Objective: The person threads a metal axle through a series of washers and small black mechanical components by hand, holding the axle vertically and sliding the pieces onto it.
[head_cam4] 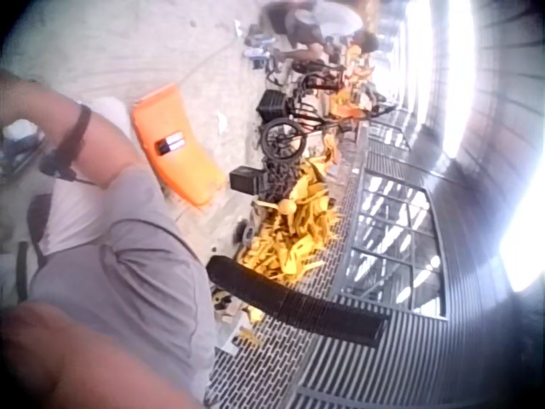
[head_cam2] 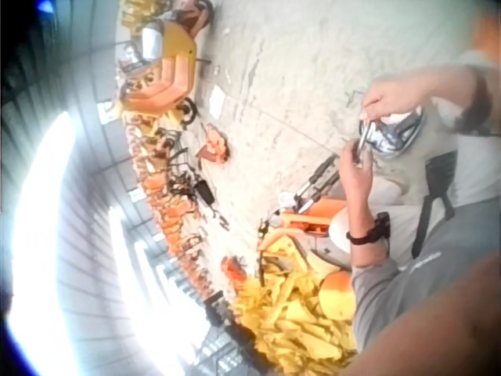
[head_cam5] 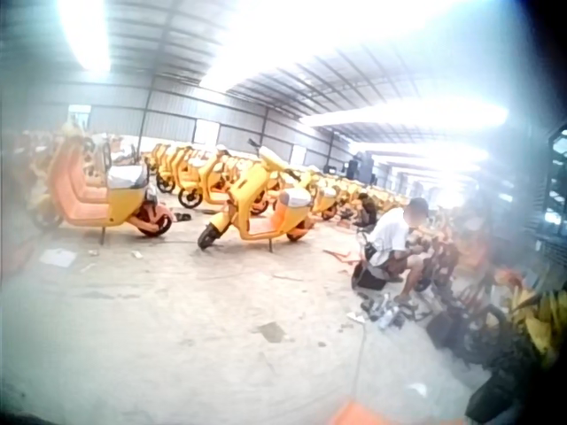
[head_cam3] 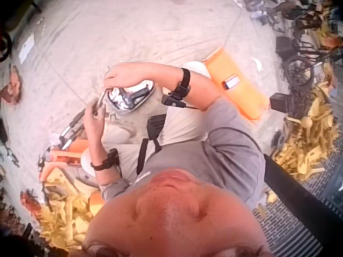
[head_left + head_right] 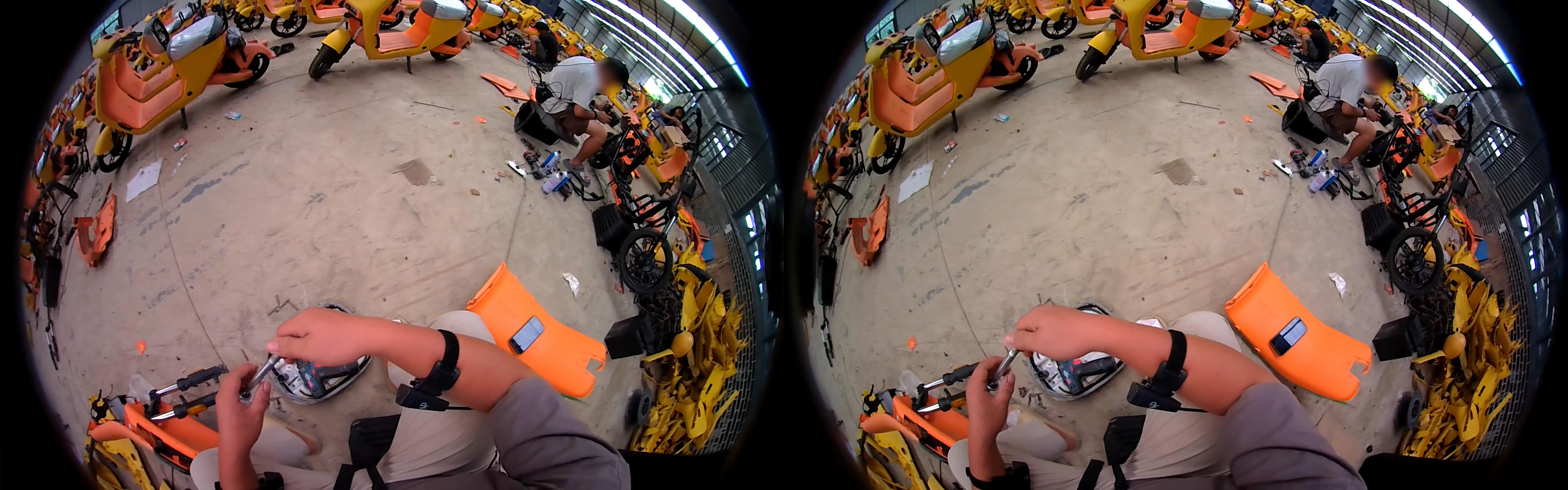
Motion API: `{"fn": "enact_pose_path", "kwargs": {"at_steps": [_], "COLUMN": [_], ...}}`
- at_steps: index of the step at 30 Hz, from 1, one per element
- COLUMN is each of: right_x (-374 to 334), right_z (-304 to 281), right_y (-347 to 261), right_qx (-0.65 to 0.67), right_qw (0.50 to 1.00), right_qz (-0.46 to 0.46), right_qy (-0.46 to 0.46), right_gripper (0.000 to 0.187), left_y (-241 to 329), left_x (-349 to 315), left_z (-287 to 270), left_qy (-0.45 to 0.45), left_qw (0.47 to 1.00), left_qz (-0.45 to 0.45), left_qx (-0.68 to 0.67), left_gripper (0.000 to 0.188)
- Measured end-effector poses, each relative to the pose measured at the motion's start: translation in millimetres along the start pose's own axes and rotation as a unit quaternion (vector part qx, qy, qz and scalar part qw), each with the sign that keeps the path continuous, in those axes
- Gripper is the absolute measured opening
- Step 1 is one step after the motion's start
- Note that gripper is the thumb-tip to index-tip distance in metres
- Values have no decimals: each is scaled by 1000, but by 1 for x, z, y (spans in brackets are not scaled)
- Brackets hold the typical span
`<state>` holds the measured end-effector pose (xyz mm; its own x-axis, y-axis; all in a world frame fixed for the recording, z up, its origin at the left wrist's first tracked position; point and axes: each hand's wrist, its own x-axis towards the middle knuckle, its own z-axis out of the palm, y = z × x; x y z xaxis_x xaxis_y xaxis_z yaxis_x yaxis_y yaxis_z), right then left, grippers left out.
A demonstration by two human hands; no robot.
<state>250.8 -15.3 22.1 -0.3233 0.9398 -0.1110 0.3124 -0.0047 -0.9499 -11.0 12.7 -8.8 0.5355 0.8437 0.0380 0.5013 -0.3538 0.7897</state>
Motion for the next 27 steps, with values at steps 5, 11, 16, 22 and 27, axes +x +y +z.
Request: {"fn": "enact_pose_path", "kwargs": {"at_steps": [5, 11, 16, 22, 27], "right_x": [-4, 6, 14, -3, -10], "right_z": [-18, -17, 8, 20, 21], "right_y": [4, 11, 21, 0, 4], "right_qx": [263, 192, 15, -19, -66], "right_qw": [958, 974, 986, 960, 943], "right_qz": [116, 114, 45, 51, 24], "right_qy": [-13, 37, 160, 275, 325], "right_gripper": [45, 51, 67, 74, 70], "left_y": [-3, 14, 18, 23, 16], "left_x": [-3, -4, -4, -9, -11], "left_z": [-8, -2, 5, 4, 16], "left_qy": [-35, 58, 104, 78, -4], "left_qw": [998, 997, 993, 995, 1000], "left_qz": [-18, -15, 42, -15, -17], "left_qx": [-42, -37, 27, 61, -25], "left_gripper": [18, 15, 17, 24, 32]}}
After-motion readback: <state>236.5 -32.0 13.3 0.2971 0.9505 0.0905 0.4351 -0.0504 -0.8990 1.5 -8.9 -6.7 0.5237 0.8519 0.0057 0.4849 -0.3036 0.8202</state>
